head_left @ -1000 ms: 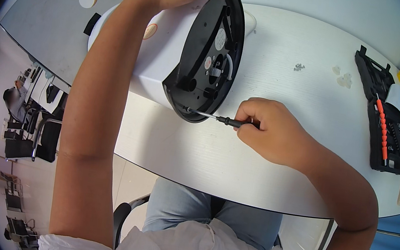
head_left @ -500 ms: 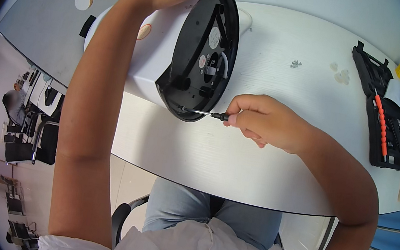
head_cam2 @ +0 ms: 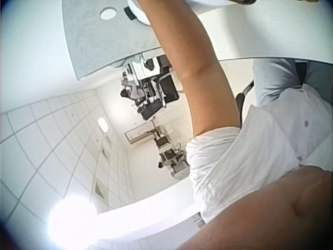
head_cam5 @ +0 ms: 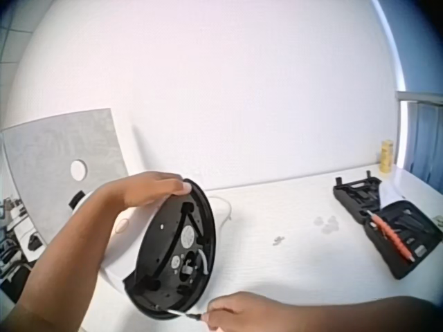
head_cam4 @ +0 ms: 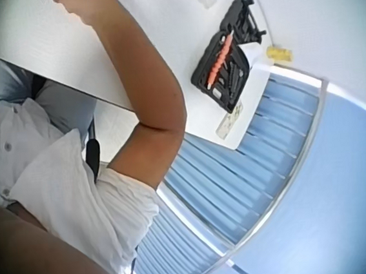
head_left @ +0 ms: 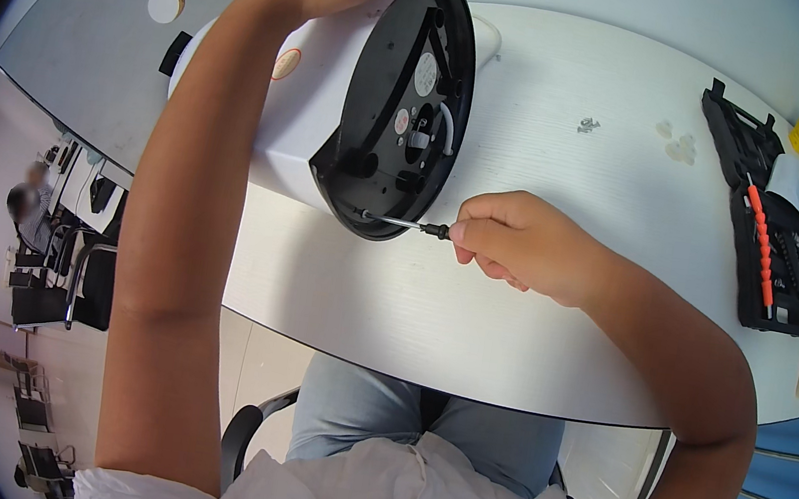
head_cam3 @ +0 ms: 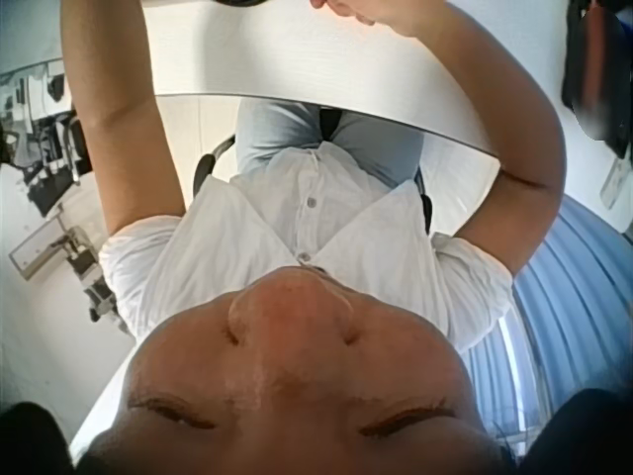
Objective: The person uses a screwdriver to tighten screws on the underside of a white and black electronic device. They rotate the device to access different screw locations and continue tightening until the base is secured.
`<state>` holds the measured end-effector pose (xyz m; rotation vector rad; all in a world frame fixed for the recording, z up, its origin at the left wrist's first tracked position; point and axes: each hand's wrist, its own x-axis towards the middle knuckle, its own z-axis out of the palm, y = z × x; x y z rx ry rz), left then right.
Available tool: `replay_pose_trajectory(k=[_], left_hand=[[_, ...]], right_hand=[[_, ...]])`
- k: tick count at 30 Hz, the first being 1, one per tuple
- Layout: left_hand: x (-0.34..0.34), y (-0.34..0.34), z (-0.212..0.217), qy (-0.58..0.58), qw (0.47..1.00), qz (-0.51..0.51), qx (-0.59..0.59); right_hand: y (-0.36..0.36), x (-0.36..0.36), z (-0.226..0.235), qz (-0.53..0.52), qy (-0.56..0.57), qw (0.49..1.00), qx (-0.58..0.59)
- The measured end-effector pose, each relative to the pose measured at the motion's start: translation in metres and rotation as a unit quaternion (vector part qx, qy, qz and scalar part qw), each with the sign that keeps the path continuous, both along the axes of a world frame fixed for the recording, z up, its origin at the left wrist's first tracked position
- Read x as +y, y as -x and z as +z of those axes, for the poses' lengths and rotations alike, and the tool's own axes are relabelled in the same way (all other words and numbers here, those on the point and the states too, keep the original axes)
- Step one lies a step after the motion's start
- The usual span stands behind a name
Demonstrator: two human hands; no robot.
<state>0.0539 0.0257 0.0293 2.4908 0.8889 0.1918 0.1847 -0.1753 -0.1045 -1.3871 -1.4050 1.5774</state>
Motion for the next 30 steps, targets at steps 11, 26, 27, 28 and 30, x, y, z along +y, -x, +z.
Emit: replay_pose_trajectory(k=[11,26,27,28,30], left_hand=[[0.006,-0.003,-0.001,-0.006,1.000,-0.017,0.016],[-0.009,0.001,0.004,0.000,1.000,-0.020,0.001],[0.002,0.000,0.000,0.001,1.000,-0.020,0.001],[0.005,-0.001,-0.002,0.002,1.000,-0.019,0.000],[0.008,0.001,-0.003,-0.008,1.000,-0.019,0.001]], right_hand=[[0.024,-0.024,-0.007,-0.038,-0.427,0.757,-0.494],[0.011,-0.009,0.006,-0.015,-0.057,0.997,-0.058],[0.011,-0.009,0.010,-0.010,-0.021,0.999,-0.043],[0.011,-0.009,0.016,-0.004,0.015,0.999,-0.029],[0.011,-0.008,0.017,0.004,0.026,0.999,-0.024]])
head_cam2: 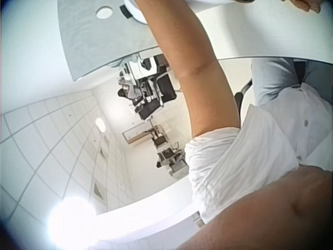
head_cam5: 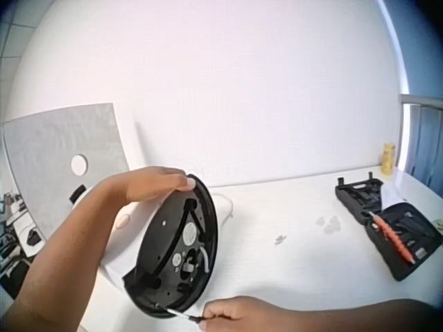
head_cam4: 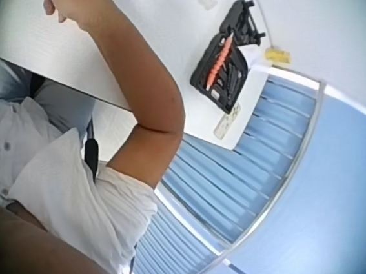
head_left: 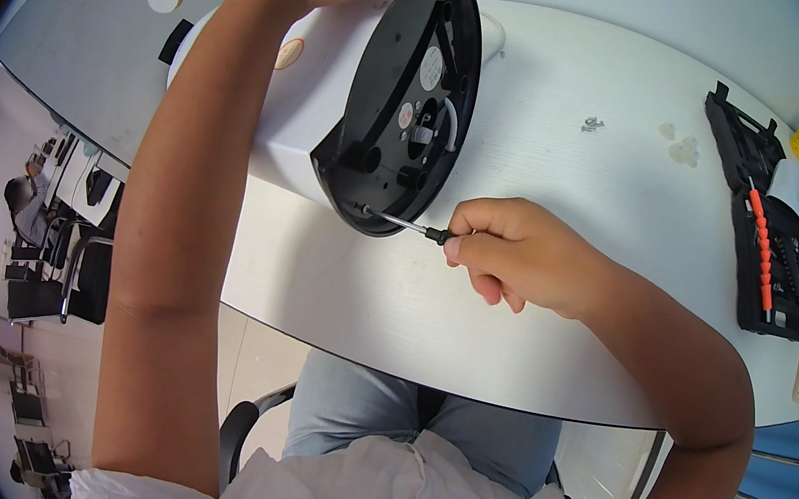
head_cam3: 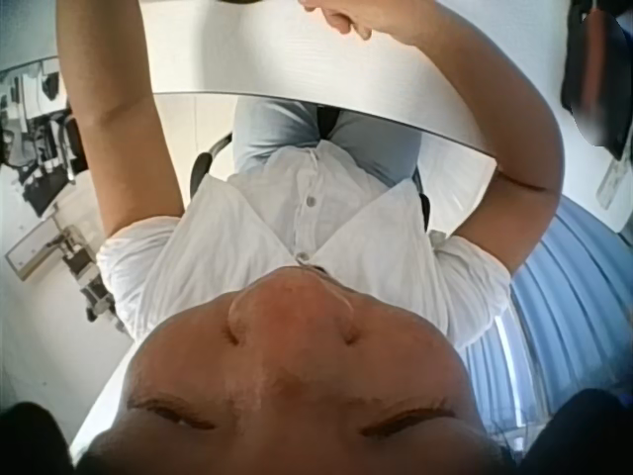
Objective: The person uses a screwdriver to tighten screws on the underside of a white and black electronic device. They rotate the device to access different screw locations and continue tightening until the base is secured.
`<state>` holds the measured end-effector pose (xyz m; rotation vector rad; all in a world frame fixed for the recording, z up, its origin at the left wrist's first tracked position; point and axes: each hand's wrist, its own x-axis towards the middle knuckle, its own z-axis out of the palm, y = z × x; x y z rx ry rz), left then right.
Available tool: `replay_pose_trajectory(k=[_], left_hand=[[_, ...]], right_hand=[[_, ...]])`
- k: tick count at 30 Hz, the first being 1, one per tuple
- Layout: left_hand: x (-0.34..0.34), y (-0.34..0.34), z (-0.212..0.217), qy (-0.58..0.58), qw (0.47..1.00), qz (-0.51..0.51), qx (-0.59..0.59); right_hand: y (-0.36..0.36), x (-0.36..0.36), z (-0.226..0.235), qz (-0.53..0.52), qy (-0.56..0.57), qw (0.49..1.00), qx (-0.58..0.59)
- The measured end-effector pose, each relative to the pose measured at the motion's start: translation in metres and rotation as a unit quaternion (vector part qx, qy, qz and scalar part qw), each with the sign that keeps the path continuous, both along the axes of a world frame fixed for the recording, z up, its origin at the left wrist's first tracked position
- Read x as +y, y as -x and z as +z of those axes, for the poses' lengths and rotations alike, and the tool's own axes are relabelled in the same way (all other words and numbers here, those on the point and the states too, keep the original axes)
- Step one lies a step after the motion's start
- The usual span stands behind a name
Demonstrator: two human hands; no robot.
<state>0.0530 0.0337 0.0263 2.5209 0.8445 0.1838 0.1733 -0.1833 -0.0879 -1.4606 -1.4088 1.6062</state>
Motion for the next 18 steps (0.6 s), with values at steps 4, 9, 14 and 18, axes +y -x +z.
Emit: replay_pose_trajectory(k=[4,9,14,18], left_hand=[[-0.011,-0.005,0.003,0.045,0.999,0.022,-0.005],[-0.003,-0.003,0.001,0.015,1.000,0.001,-0.003],[-0.001,-0.002,0.000,0.025,1.000,0.005,-0.005],[-0.001,-0.001,0.000,0.021,1.000,0.017,0.001]], right_hand=[[0.005,-0.006,-0.017,-0.013,-0.212,0.971,-0.109],[0.014,-0.014,-0.032,-0.013,-0.486,0.740,-0.465],[0.016,-0.010,-0.029,-0.083,-0.563,0.723,-0.391],[0.016,-0.013,-0.016,-0.084,-0.348,0.909,-0.213]])
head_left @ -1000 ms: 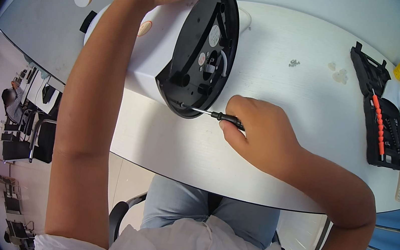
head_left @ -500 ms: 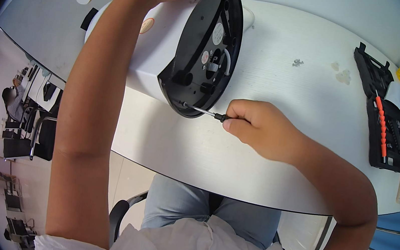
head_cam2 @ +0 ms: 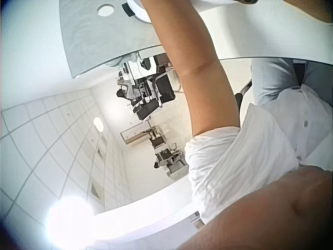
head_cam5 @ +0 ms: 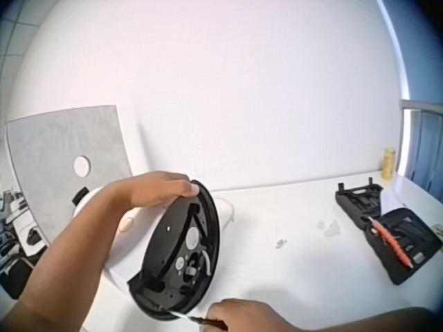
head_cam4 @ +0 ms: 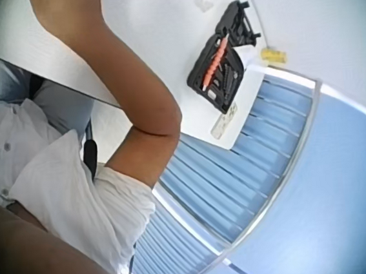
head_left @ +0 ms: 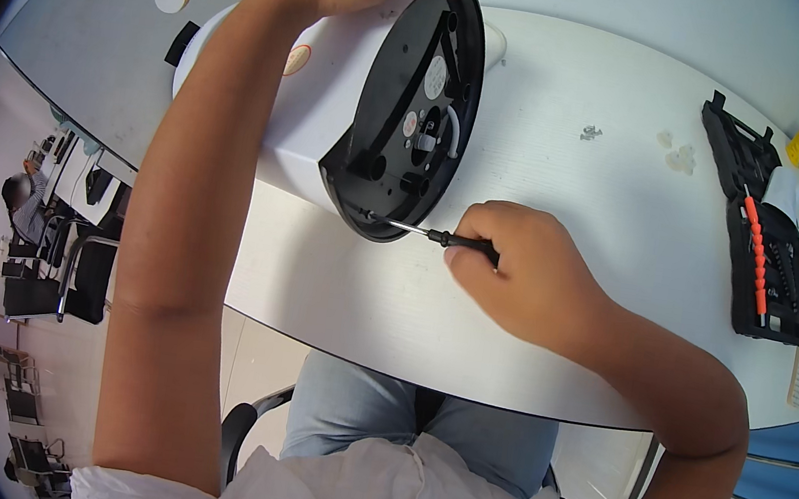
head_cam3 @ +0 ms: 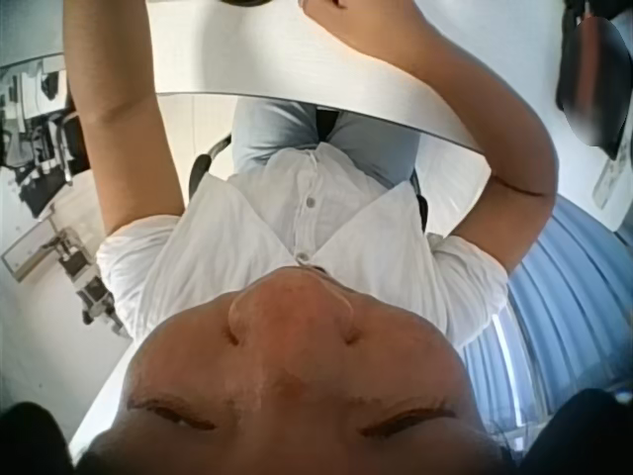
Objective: The person uses a screwdriver to tighten screws on the underside of a white and black electronic device. They rotate the device to access different screw locations and continue tightening until the base is secured.
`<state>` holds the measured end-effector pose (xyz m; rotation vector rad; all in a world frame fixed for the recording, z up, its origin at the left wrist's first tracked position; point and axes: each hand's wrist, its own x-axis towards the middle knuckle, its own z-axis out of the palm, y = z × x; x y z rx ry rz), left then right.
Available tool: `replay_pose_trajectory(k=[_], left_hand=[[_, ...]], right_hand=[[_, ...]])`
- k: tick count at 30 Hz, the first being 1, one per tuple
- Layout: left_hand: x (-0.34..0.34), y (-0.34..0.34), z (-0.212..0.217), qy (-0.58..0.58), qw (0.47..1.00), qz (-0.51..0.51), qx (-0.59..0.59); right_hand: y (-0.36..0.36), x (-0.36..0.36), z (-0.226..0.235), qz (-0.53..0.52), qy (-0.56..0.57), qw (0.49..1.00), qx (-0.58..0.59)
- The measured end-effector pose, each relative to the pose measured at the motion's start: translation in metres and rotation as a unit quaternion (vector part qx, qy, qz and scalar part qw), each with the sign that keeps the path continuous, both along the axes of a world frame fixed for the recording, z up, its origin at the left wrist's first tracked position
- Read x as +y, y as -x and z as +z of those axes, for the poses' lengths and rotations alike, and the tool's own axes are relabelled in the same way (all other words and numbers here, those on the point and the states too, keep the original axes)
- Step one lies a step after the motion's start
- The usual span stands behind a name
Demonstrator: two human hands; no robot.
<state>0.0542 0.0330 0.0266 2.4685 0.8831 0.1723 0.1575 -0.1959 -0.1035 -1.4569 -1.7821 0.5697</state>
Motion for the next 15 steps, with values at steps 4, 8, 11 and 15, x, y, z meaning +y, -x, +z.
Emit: replay_pose_trajectory(k=[4,8,11,15], left_hand=[[-0.001,0.000,-0.002,-0.006,1.000,-0.007,-0.012],[0.003,0.002,-0.003,-0.019,0.999,-0.023,-0.012],[-0.002,0.001,-0.002,0.004,1.000,-0.010,-0.014],[-0.015,0.002,0.010,-0.011,0.999,-0.024,0.023]], right_hand=[[-0.012,0.012,0.001,0.045,0.168,0.978,0.113],[-0.014,0.015,0.015,0.070,0.297,0.935,0.180],[-0.014,0.016,0.008,0.079,0.277,0.945,0.156],[-0.006,0.007,-0.005,0.058,0.055,0.997,-0.002]])
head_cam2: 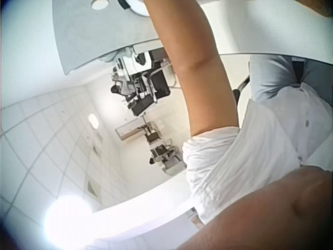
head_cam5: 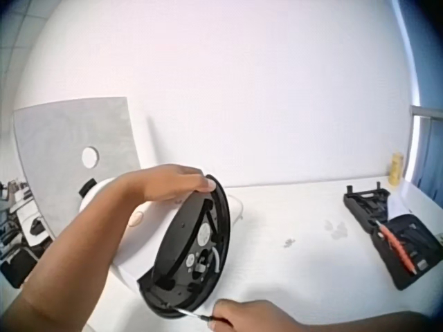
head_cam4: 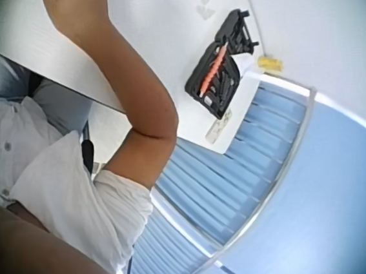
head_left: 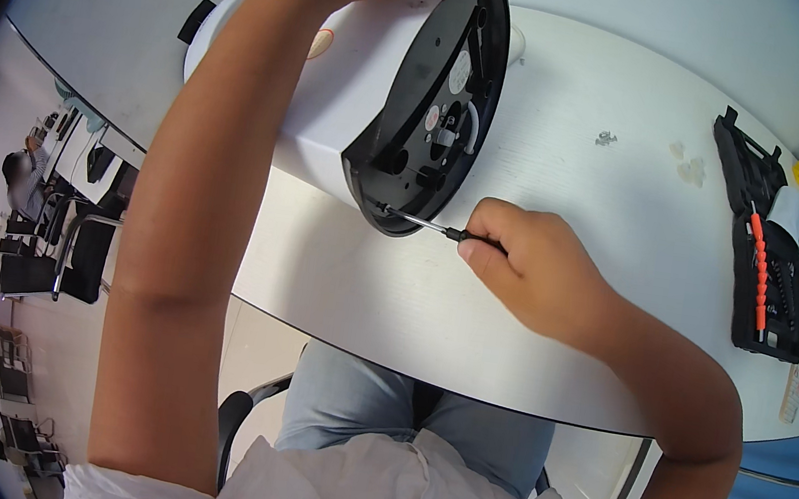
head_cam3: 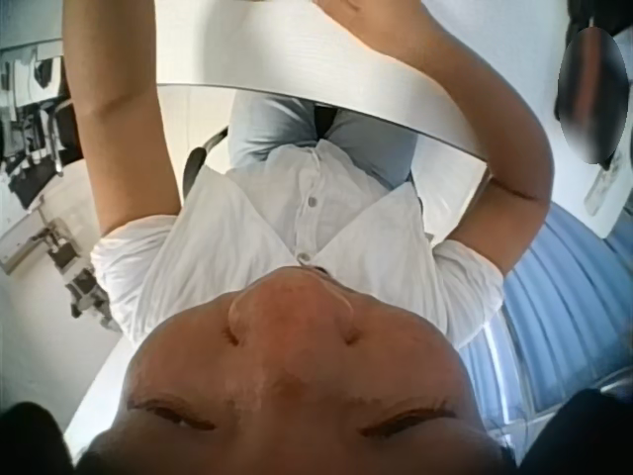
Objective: The person uses a screwdriver to tighten screws on the underside of a white and black electronic device. They rotate the device to access different screw locations and continue tightening until the base is secured.
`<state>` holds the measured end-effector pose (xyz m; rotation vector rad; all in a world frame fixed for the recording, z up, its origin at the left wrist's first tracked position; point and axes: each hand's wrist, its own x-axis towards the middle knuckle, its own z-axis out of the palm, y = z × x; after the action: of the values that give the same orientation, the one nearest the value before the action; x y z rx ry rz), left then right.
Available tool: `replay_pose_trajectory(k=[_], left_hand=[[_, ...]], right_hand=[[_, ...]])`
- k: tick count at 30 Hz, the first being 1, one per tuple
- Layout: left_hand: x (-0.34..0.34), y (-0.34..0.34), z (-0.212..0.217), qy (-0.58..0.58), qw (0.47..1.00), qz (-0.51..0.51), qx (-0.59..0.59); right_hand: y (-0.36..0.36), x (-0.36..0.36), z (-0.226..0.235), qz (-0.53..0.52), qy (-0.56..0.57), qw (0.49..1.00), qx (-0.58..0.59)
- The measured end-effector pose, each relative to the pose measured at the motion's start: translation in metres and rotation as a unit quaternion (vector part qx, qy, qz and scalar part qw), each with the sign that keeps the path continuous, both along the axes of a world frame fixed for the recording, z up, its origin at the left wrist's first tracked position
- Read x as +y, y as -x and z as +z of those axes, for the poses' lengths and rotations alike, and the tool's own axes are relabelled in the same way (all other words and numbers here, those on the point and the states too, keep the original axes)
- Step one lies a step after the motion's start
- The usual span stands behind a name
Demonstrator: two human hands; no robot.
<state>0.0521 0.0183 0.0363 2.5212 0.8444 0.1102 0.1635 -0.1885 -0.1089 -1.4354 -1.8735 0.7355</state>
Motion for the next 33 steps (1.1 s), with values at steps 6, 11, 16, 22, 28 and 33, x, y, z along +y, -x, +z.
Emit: replay_pose_trajectory(k=[6,11,16,22,28,33], left_hand=[[0.013,0.000,-0.010,-0.040,0.999,0.011,-0.024],[0.012,-0.001,-0.009,-0.037,0.999,0.000,-0.020],[0.004,0.001,-0.003,-0.055,0.998,-0.002,0.002],[0.013,-0.001,-0.010,-0.040,0.999,-0.009,-0.027],[0.010,-0.001,-0.009,-0.032,0.999,-0.002,-0.024],[-0.005,0.002,-0.001,-0.033,0.999,-0.024,-0.026]], right_hand=[[0.009,-0.008,-0.014,-0.052,-0.397,0.850,-0.343],[0.008,-0.003,-0.004,-0.077,-0.225,0.966,-0.105],[0.004,-0.006,0.012,-0.069,-0.038,0.997,0.007],[-0.004,0.001,0.007,0.021,0.077,0.994,0.080],[-0.004,0.003,0.016,0.009,0.197,0.971,0.137],[0.000,-0.002,-0.013,-0.038,-0.250,0.944,-0.211]])
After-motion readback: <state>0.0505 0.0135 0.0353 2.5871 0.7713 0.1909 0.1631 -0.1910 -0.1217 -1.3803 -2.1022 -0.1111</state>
